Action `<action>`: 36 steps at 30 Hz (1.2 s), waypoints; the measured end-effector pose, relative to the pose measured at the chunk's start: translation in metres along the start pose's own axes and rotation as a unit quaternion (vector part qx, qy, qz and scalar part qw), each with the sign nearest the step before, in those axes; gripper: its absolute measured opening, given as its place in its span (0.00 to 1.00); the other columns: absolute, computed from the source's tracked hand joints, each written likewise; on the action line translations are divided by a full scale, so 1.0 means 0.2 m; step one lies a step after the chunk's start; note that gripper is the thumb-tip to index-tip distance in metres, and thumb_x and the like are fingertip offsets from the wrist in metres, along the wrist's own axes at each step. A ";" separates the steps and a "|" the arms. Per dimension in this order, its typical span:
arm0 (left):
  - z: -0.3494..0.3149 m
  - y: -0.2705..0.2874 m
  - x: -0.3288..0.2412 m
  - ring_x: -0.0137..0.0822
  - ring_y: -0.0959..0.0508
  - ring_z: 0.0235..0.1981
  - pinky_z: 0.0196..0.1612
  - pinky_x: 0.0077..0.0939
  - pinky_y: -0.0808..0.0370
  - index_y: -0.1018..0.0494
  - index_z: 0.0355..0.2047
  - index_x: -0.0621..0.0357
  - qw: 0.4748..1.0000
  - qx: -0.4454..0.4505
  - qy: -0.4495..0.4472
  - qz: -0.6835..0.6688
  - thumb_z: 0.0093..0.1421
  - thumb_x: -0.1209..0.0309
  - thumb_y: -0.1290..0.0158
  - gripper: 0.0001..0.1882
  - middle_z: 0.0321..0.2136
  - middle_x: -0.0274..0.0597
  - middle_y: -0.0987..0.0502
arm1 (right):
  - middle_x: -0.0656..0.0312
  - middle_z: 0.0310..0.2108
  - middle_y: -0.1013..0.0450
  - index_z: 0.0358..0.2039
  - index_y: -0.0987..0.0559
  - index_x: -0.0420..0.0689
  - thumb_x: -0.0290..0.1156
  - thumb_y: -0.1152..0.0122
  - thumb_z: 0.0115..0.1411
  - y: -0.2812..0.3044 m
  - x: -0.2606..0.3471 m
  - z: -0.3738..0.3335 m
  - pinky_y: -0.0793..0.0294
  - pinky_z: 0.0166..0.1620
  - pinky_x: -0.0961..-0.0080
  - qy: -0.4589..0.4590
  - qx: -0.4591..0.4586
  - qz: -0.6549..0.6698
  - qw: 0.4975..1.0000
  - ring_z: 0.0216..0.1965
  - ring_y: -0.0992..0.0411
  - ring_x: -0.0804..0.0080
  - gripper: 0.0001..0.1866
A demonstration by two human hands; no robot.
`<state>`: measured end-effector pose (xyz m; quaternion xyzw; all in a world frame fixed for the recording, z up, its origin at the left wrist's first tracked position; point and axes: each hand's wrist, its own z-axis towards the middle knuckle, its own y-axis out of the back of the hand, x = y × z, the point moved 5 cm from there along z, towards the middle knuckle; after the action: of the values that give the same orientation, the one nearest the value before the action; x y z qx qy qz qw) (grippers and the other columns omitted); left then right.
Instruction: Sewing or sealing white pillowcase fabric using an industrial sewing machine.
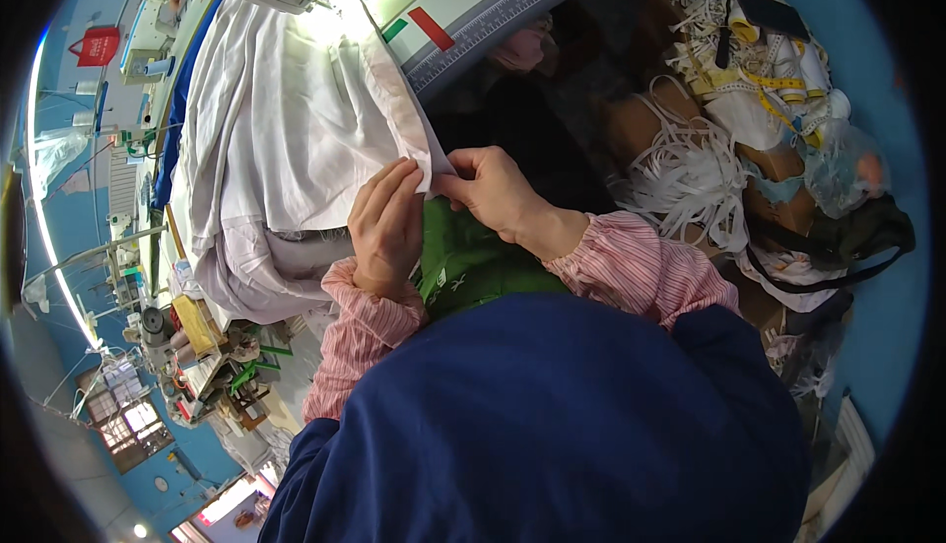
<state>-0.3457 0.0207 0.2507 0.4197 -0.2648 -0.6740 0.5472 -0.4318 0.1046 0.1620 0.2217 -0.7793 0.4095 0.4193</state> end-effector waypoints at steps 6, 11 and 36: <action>-0.01 -0.04 -0.01 0.43 0.21 0.41 0.41 0.33 0.24 0.24 0.35 0.65 0.999 0.014 -0.005 0.031 0.44 0.82 0.43 0.15 0.38 0.46 0.22 | 0.69 0.22 0.28 0.30 0.21 0.36 0.25 0.40 0.59 0.00 -0.01 0.00 0.35 0.28 0.87 0.033 0.003 -0.024 0.999 0.23 0.35 0.85 0.05; -0.02 -0.05 -0.01 0.44 0.21 0.41 0.41 0.33 0.23 0.24 0.36 0.65 1.000 0.007 -0.003 0.019 0.44 0.83 0.44 0.15 0.38 0.47 0.22 | 0.70 0.20 0.30 0.28 0.22 0.36 0.24 0.41 0.59 -0.01 0.01 -0.01 0.36 0.27 0.87 0.036 -0.007 -0.060 0.998 0.22 0.36 0.86 0.05; 0.02 -0.08 0.03 0.42 0.22 0.36 0.36 0.32 0.24 0.25 0.33 0.65 0.995 0.015 -0.096 0.001 0.38 0.77 0.45 0.17 0.33 0.43 0.24 | 0.63 0.24 0.25 0.31 0.21 0.36 0.25 0.44 0.59 0.01 0.07 0.02 0.32 0.24 0.83 -0.149 0.066 -0.043 0.986 0.21 0.31 0.80 0.06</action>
<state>-0.3588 0.0183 0.2379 0.3609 -0.3262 -0.7065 0.5140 -0.4432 0.1025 0.1713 0.3404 -0.7941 0.4042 0.3001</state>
